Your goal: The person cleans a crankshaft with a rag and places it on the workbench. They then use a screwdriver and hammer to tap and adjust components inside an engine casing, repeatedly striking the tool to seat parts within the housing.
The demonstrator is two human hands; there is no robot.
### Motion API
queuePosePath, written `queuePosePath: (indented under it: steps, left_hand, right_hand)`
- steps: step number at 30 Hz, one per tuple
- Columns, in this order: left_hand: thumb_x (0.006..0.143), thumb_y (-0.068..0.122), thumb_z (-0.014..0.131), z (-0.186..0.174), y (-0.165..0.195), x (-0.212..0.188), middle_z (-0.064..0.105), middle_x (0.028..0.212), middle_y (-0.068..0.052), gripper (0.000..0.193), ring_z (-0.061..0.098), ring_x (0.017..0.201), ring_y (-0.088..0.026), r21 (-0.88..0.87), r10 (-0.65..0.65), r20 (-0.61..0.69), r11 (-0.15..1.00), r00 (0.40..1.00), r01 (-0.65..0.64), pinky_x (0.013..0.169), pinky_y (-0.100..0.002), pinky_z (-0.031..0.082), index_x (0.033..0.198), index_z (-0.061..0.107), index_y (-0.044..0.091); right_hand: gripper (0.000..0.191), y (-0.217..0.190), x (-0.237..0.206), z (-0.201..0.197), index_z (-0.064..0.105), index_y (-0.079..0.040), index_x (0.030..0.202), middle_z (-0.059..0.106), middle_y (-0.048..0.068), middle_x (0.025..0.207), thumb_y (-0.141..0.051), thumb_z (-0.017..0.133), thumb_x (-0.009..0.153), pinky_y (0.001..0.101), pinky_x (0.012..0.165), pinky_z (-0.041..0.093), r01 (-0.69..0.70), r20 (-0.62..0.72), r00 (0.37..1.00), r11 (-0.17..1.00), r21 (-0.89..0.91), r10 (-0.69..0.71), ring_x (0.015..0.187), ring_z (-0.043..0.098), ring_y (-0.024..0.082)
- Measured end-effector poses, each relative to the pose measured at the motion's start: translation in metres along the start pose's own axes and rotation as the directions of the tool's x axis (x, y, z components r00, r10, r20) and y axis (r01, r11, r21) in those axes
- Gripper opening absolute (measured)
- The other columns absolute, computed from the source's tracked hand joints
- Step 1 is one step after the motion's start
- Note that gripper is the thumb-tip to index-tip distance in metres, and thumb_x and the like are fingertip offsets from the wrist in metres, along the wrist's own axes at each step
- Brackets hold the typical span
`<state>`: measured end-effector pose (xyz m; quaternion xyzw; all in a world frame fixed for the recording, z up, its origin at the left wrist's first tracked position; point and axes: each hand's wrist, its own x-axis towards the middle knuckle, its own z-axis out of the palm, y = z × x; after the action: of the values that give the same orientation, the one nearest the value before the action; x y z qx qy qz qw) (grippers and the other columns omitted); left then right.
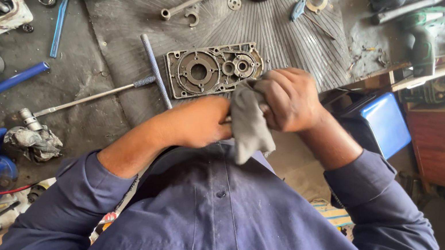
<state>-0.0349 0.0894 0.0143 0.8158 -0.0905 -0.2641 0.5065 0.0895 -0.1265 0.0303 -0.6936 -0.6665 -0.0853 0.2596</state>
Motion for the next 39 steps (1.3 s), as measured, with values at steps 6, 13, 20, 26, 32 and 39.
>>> queuePosePath:
  steps: [6,13,20,26,32,39]
  left_hand:
    - [0.091,0.02,0.065,0.014,-0.02,-0.005,0.073,0.119,-0.016,0.033,0.069,0.109,-0.031,0.193,0.149,-0.162,0.974,0.976,-0.116,0.091,-0.04,0.053,0.123,0.07,0.012]
    - [0.088,0.011,0.068,0.004,-0.021,-0.008,0.067,0.102,-0.008,0.036,0.064,0.091,-0.019,-0.435,0.41,0.053,0.83,0.91,-0.349,0.078,-0.035,0.051,0.122,0.065,0.002]
    - [0.095,0.015,0.062,0.011,0.006,0.022,0.058,0.077,0.002,0.019,0.053,0.063,-0.007,-0.559,0.141,0.255,0.828,0.957,0.027,0.055,-0.027,0.045,0.112,0.066,0.005]
    - [0.089,0.022,0.071,0.022,0.04,0.062,0.078,0.104,-0.011,0.03,0.072,0.095,-0.024,-0.171,0.21,-0.084,0.96,0.974,-0.221,0.083,-0.037,0.055,0.112,0.072,0.004]
    - [0.088,0.032,0.07,0.004,0.074,0.11,0.075,0.098,-0.02,0.03,0.071,0.096,-0.038,0.365,-0.083,-0.097,0.924,0.992,0.113,0.083,-0.047,0.056,0.103,0.071,0.006]
    - [0.1,0.047,0.064,-0.053,0.036,0.23,0.07,0.095,-0.024,0.049,0.07,0.089,-0.043,0.505,-0.039,-0.576,0.769,0.817,0.392,0.071,-0.053,0.056,0.105,0.064,-0.002]
  right_hand:
    - [0.031,-0.037,-0.003,0.035,0.063,0.002,0.097,0.062,0.013,0.078,-0.026,0.053,0.106,0.0443,0.07,0.052,-0.844,0.38,0.524,0.403,0.355,0.762,0.072,0.064,0.036]
    - [0.03,-0.028,-0.003,-0.001,0.055,0.006,0.12,0.058,0.021,0.104,-0.012,0.059,0.096,0.0464,0.083,0.055,-0.057,-0.004,0.998,0.953,0.297,0.061,0.092,0.063,0.04]
    - [0.029,0.022,-0.017,-0.019,0.056,0.005,0.112,0.057,0.016,0.091,-0.018,0.066,0.096,0.0468,0.07,0.052,0.15,-0.091,0.987,0.971,0.187,-0.134,0.078,0.061,0.036]
    - [0.016,0.056,-0.083,0.01,0.054,-0.003,0.1,0.055,0.016,0.084,-0.019,0.054,0.103,0.0463,0.068,0.049,-0.28,-0.053,0.953,0.934,0.224,0.298,0.075,0.058,0.038]
    - [0.048,0.121,-0.145,0.02,0.067,0.0,0.118,0.072,0.014,0.112,-0.041,0.042,0.116,0.042,0.092,0.053,-0.568,-0.096,0.37,0.307,0.764,0.924,0.103,0.065,0.031]
    - [0.06,0.156,-0.176,-0.026,0.057,-0.005,0.141,0.067,0.015,0.132,-0.053,0.053,0.106,0.046,0.112,0.051,0.439,0.241,0.404,-0.418,0.795,0.882,0.12,0.066,0.032]
